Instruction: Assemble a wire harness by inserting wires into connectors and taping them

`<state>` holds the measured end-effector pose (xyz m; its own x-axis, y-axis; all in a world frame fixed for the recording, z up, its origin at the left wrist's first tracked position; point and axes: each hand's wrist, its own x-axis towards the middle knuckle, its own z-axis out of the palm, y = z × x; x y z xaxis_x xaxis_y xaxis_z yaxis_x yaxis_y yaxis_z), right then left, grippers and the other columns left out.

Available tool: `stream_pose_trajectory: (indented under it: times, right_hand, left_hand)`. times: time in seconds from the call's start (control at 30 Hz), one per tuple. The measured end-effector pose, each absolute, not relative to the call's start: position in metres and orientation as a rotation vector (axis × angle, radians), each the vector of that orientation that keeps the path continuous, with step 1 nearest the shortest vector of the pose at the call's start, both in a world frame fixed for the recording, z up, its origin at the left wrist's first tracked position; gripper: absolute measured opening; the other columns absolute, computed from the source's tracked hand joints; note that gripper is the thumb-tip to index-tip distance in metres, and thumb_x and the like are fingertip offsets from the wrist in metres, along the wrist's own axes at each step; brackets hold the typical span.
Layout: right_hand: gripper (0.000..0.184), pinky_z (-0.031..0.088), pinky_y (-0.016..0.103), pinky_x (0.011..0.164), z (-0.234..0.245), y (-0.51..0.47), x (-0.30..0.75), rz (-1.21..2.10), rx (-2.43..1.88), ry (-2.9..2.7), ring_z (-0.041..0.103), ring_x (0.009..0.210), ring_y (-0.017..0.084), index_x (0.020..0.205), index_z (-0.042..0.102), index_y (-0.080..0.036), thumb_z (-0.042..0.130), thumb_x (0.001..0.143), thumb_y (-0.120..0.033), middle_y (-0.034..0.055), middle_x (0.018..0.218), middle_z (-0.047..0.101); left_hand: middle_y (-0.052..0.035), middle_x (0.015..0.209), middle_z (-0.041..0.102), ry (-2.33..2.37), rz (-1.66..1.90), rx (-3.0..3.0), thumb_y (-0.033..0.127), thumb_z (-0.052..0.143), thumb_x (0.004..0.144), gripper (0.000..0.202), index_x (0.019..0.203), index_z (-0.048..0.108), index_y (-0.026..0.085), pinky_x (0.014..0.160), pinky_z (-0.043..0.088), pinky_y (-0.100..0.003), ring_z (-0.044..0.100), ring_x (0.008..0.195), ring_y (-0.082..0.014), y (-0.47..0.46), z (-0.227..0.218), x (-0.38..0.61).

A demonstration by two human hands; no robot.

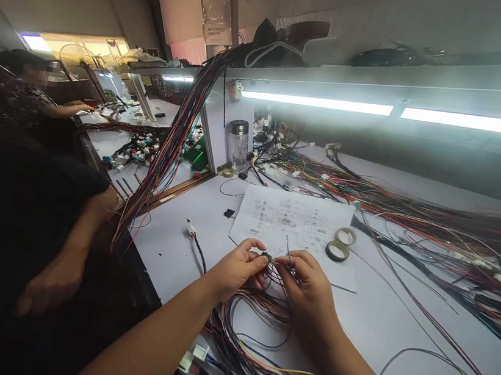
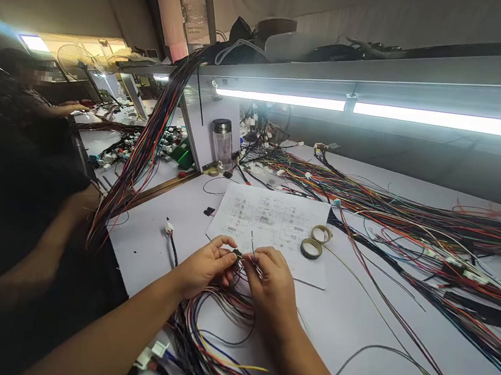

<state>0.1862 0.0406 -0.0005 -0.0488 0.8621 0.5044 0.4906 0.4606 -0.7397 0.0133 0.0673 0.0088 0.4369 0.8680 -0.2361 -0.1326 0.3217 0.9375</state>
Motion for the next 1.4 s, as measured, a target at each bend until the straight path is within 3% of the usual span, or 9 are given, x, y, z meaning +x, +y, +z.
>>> stream_pose_trajectory:
  times: [0.13, 0.3, 0.53, 0.8, 0.93, 1.03, 1.1, 1.27, 1.4]
  right_hand:
    - [0.020, 0.044, 0.032, 0.074, 0.002, 0.038, 0.187, 0.444, -1.202, -1.800, 0.060, 0.075, 0.018, 0.099, 0.065, -0.025, 0.049, 0.091, -0.033, 0.0027, 0.077, 0.066]
    - [0.037, 0.043, 0.031, 0.060, -0.005, 0.040, 0.182, 0.452, -1.569, -1.913, 0.062, 0.068, 0.022, 0.123, 0.053, -0.022, 0.039, 0.092, -0.037, 0.0037, 0.074, 0.067]
    - [0.041, 0.038, 0.031, 0.058, -0.002, 0.039, 0.176, 0.398, -1.643, -2.094, 0.060, 0.065, 0.024, 0.129, 0.050, -0.020, 0.037, 0.092, -0.031, 0.0083, 0.077, 0.067]
    - [0.065, 0.034, 0.021, 0.053, 0.003, 0.039, 0.188, 1.242, -1.136, -1.712, 0.041, 0.059, 0.010, 0.136, 0.036, -0.020, 0.063, 0.077, -0.032, -0.0058, 0.068, 0.038]
    - [0.056, 0.033, 0.022, 0.053, 0.004, 0.041, 0.189, 1.243, -1.185, -1.645, 0.038, 0.057, 0.010, 0.127, 0.046, -0.019, 0.065, 0.075, -0.030, -0.0064, 0.067, 0.038]
    - [0.026, 0.038, 0.024, 0.059, 0.006, 0.041, 0.187, 1.122, -1.320, -1.578, 0.047, 0.062, 0.012, 0.099, 0.061, -0.018, 0.056, 0.082, -0.036, -0.0027, 0.066, 0.051]
    - [0.026, 0.041, 0.026, 0.064, 0.006, 0.040, 0.186, 1.061, -1.351, -1.536, 0.053, 0.069, 0.015, 0.086, 0.062, -0.018, 0.052, 0.084, -0.041, 0.0015, 0.074, 0.060]
    - [0.024, 0.039, 0.027, 0.061, 0.002, 0.041, 0.188, 0.853, -1.500, -1.610, 0.053, 0.062, 0.015, 0.081, 0.060, -0.020, 0.051, 0.085, -0.042, 0.0007, 0.071, 0.062]
    - [0.020, 0.040, 0.029, 0.062, 0.001, 0.041, 0.186, 0.741, -1.546, -1.686, 0.055, 0.067, 0.017, 0.081, 0.060, -0.021, 0.050, 0.084, -0.038, 0.0019, 0.076, 0.064]
  left_hand:
    - [0.0043, 0.068, 0.051, 0.949, 0.809, 1.005, 0.035, 0.063, 0.079, 0.025, 0.094, 0.050, 0.019, 0.048, 0.042, -0.018, 0.054, 0.053, -0.0069, 0.069, 0.007, 0.015]
    - [0.0023, 0.064, 0.052, 0.911, 0.756, 0.977, 0.025, 0.060, 0.076, 0.013, 0.085, 0.056, 0.016, 0.048, 0.041, -0.019, 0.055, 0.054, -0.0088, 0.068, 0.011, 0.014]
    - [0.0000, 0.068, 0.056, 0.900, 0.743, 1.067, 0.041, 0.067, 0.075, 0.030, 0.088, 0.062, 0.014, 0.049, 0.041, -0.018, 0.052, 0.056, -0.0079, 0.065, 0.009, 0.013]
    - [0.0029, 0.065, 0.050, 0.942, 0.762, 0.941, 0.040, 0.064, 0.077, 0.027, 0.078, 0.054, 0.016, 0.043, 0.036, -0.017, 0.047, 0.047, -0.0054, 0.068, 0.013, 0.012]
    - [0.0022, 0.067, 0.051, 0.943, 0.748, 0.946, 0.041, 0.065, 0.077, 0.027, 0.078, 0.054, 0.016, 0.044, 0.036, -0.016, 0.048, 0.050, -0.0053, 0.068, 0.013, 0.012]
    - [0.0020, 0.066, 0.051, 0.923, 0.717, 0.949, 0.041, 0.065, 0.078, 0.028, 0.079, 0.055, 0.015, 0.045, 0.036, -0.017, 0.050, 0.051, -0.0061, 0.068, 0.012, 0.011]
    - [0.0013, 0.065, 0.052, 0.902, 0.702, 0.939, 0.040, 0.063, 0.079, 0.027, 0.082, 0.057, 0.014, 0.046, 0.037, -0.018, 0.051, 0.052, -0.0070, 0.067, 0.012, 0.011]
    - [0.0000, 0.071, 0.055, 0.800, 0.757, 0.817, 0.032, 0.062, 0.083, 0.035, 0.113, 0.056, 0.016, 0.056, 0.041, -0.021, 0.055, 0.058, -0.0088, 0.068, 0.013, 0.009]
    - [-0.0010, 0.075, 0.055, 0.786, 0.760, 0.759, 0.027, 0.063, 0.082, 0.038, 0.116, 0.053, 0.015, 0.059, 0.042, -0.022, 0.055, 0.058, -0.0082, 0.069, 0.013, 0.008]
